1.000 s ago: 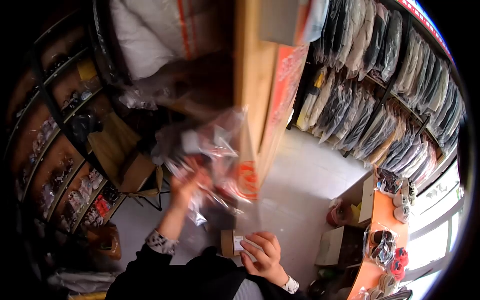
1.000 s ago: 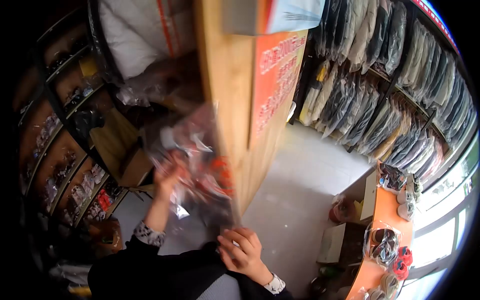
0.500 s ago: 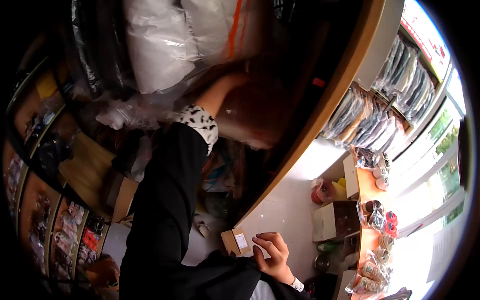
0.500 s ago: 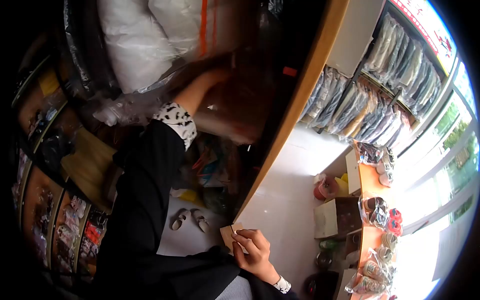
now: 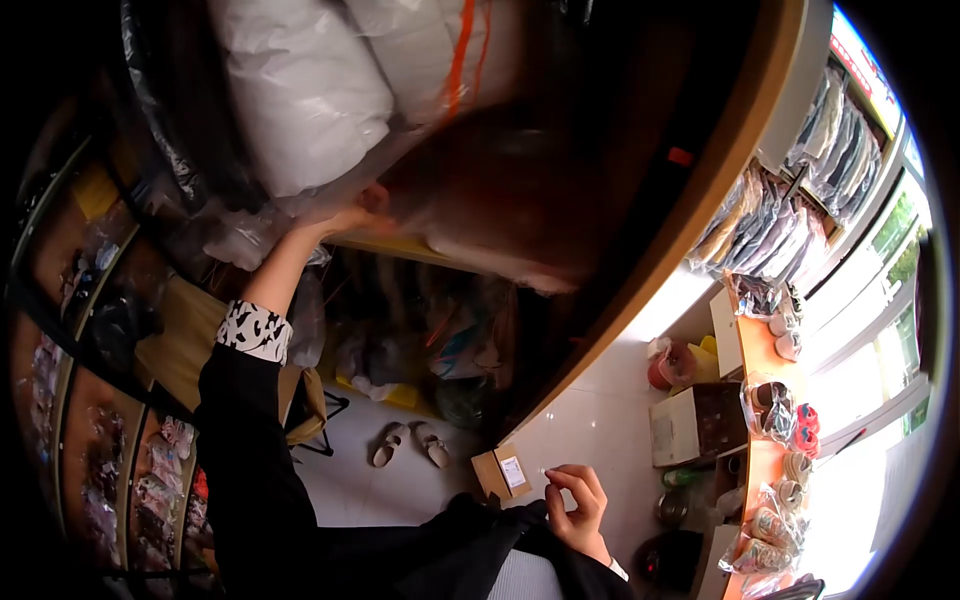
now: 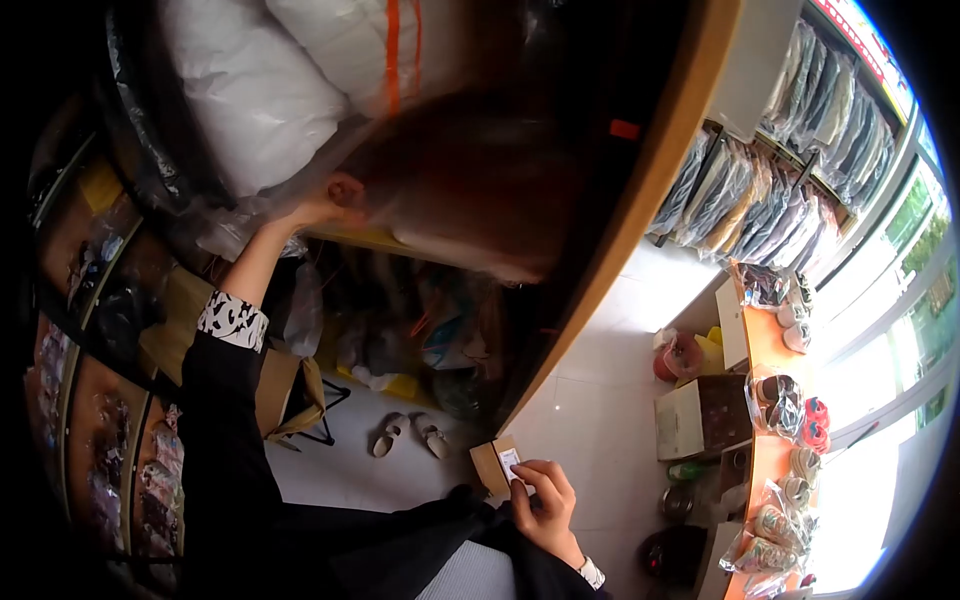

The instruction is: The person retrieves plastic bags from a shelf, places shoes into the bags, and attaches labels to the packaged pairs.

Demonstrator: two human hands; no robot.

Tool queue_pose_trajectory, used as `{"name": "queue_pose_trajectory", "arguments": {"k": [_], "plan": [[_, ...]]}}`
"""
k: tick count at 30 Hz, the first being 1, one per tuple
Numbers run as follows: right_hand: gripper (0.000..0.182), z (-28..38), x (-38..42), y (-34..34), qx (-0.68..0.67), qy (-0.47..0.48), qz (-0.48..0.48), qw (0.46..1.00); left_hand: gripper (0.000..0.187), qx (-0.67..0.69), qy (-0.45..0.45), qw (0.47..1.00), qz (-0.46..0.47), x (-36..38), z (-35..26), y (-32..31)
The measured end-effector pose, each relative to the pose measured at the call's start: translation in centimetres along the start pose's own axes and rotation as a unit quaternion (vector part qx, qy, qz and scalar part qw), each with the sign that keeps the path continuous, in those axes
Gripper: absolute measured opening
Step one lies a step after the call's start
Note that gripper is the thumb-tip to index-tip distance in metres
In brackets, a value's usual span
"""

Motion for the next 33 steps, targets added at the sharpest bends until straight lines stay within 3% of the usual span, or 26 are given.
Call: {"name": "queue_pose_trajectory", "arguments": {"k": [2,3,6,7,8,10,13,14,16,18,19,22,25,28,30,32,33], "plan": [[0.025,0.6,-0.5,-1.2,0.002,0.030,0.018,0.999,0.048,0.035,0.039,0.998,0.034,0.1,-0.2,0.5],[0.025,0.8,-0.6,-1.8,-0.002,0.036,0.032,0.999,0.035,0.020,0.032,0.999,0.030,0.2,-0.6,0.6],[0.025,1.7,-0.9,-3.3,-0.014,0.041,0.051,0.998,0.024,-0.004,-0.008,0.999,-0.034,-0.1,-1.2,0.3],[0.025,1.9,-0.8,-3.6,-0.019,0.044,0.055,0.997,0.021,-0.037,0.023,0.999,-0.006,0.1,-1.5,0.0],[0.025,2.1,-0.7,-3.9,-0.025,0.048,0.058,0.997,0.021,-0.039,0.022,0.999,-0.006,0.2,-0.7,-0.6],[0.024,2.4,-0.7,-4.2,-0.029,0.054,0.053,0.997,0.028,-0.193,0.015,0.978,-0.077,-0.1,2.3,-2.1],[0.025,2.3,-0.5,-3.9,-0.021,0.053,0.048,0.997,0.031,-0.194,-0.055,0.973,-0.112,0.0,5.1,-1.8],[0.025,2.0,-0.5,-3.8,-0.017,0.039,0.051,0.998,0.033,-0.194,-0.078,0.970,-0.122,0.0,4.3,-1.2],[0.025,1.9,-0.7,-4.0,-0.013,0.025,0.051,0.998,0.034,-0.218,-0.030,0.971,-0.089,0.2,0.8,1.7],[0.024,2.7,-2.2,-4.6,0.002,0.046,0.077,0.996,0.035,-0.187,0.003,0.979,-0.084,-0.2,1.0,3.1],[0.024,3.6,-3.8,-5.1,0.030,0.109,0.080,0.990,0.035,-0.155,0.030,0.984,-0.081,-0.5,1.4,4.0],[0.049,9.5,-10.9,-9.5,0.110,0.248,0.191,0.943,0.035,-0.065,0.106,0.989,-0.079,0.1,2.2,6.1],[0.056,12.8,-17.0,-15.3,0.181,0.366,0.129,0.904,0.036,-0.004,0.150,0.985,-0.090,3.3,1.1,6.8],[0.053,10.8,-22.3,-22.0,0.258,0.396,0.051,0.880,0.033,0.042,0.121,0.988,-0.083,7.6,-2.9,8.5],[0.050,10.2,-23.7,-24.2,0.296,0.395,0.056,0.868,0.026,0.078,0.081,0.992,-0.065,10.9,-6.9,10.6],[0.044,10.2,-24.2,-25.3,0.322,0.391,0.056,0.861,0.020,0.130,-0.029,0.972,-0.194,16.0,-8.1,9.6],[0.040,10.8,-24.2,-25.2,0.354,0.396,0.048,0.846,0.018,0.217,-0.020,0.962,-0.165,18.3,-10.4,9.6]]}}
Point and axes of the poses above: each hand's wrist, its own x-axis away from the middle knuckle, its own y-axis out of the back of the hand, z = x × y, the point moved 4 cm from there along -x, towards the middle knuckle, and after that the axes turned 11 degrees about -y, right-handed, at the moved point
